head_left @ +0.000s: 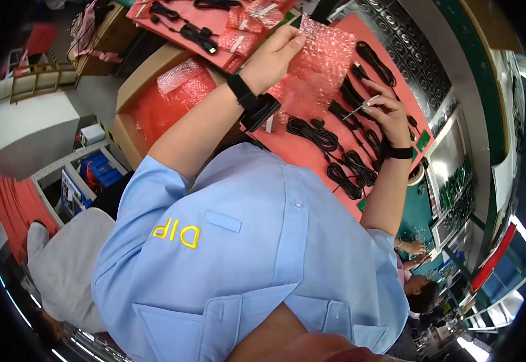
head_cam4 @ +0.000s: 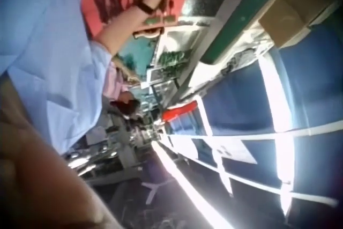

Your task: The person packages circuit boards and attached cables by placing them into bubble wrap sleeves, sealing each with tape, and arranging them on a foam pad.

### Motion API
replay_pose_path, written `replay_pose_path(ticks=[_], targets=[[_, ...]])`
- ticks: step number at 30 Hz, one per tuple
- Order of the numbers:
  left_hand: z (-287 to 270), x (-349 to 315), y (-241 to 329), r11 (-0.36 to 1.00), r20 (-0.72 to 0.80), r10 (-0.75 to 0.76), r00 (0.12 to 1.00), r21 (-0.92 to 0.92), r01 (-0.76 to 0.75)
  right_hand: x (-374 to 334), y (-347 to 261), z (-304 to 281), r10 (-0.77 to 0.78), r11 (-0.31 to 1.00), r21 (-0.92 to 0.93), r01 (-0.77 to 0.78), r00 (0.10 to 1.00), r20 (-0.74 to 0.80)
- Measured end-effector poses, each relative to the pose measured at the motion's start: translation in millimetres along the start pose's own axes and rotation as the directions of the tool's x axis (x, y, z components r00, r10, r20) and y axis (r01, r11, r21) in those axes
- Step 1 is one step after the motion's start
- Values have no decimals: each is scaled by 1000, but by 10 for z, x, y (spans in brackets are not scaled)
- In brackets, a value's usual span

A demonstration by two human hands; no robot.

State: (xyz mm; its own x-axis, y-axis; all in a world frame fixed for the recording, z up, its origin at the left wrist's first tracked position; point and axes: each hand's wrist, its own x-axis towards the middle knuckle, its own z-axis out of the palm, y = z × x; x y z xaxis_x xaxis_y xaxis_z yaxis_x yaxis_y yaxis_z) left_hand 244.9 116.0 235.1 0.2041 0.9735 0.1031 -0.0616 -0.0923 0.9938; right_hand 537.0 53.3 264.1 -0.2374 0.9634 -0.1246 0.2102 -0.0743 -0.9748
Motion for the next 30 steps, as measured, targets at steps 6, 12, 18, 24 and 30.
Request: replay_pose_path(ticks=[6, 12, 18, 24, 30], targets=[[857, 257, -73, 953, 67, 17, 998, 302, -37, -14, 227, -124, -77, 989, 135, 57, 987, 141], [905, 167, -210, 766, -37, 120, 992, 639, -69, 22, 390, -119, -4, 942, 337, -1, 1000, 16], [912, 138, -314, 936, 9, 45, 999, 350, -45, 172, 404, 90, 42, 987, 156, -48, 998, 44], [822, 81, -428, 645, 404, -498, 767, -419, 639, 250, 447, 140, 49, 992, 108, -59, 994, 94], [911, 57, -400, 649, 424, -469, 774, -428, 628, 230, 428, 141, -8, 985, 172, -9, 995, 99]])
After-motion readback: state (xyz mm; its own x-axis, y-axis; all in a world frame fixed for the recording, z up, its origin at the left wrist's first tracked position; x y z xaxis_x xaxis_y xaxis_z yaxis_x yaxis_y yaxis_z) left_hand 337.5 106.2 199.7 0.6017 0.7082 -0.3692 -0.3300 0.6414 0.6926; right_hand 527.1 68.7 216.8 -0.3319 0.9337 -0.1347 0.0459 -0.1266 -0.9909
